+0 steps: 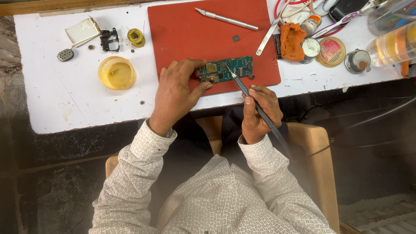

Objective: The person holds a green circuit board on a red mat and works on it with a soldering iron, touching components on the board for most of the episode. They then set the board aside, pick up a toothbrush, and scrub the board and a small component with it before placing the board on the table.

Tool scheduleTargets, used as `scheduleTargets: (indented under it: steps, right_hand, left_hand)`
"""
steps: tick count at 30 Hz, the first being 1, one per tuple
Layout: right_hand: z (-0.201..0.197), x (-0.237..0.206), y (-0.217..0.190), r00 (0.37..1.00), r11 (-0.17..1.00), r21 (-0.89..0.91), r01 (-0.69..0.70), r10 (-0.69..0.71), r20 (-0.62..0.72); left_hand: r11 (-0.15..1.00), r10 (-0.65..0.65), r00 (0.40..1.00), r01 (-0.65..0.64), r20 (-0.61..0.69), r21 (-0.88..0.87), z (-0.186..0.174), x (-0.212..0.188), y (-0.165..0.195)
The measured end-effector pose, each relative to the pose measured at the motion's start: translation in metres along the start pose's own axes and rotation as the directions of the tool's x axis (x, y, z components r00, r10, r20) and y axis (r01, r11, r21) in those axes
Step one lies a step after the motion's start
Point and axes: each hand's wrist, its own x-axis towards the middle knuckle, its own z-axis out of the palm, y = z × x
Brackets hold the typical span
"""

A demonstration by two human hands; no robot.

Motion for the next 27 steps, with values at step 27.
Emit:
scheduleTargets:
  steps: [27]
  right_hand:
    - [0.0015,0.0016,-0.0033,1.000,1.000,-0.021,0.000,0.000,0.022]
  left_hand:
    - [1.000,-0.005,1.000,0.005,0.006,0.002,0.0008,0.0008,-0.0012]
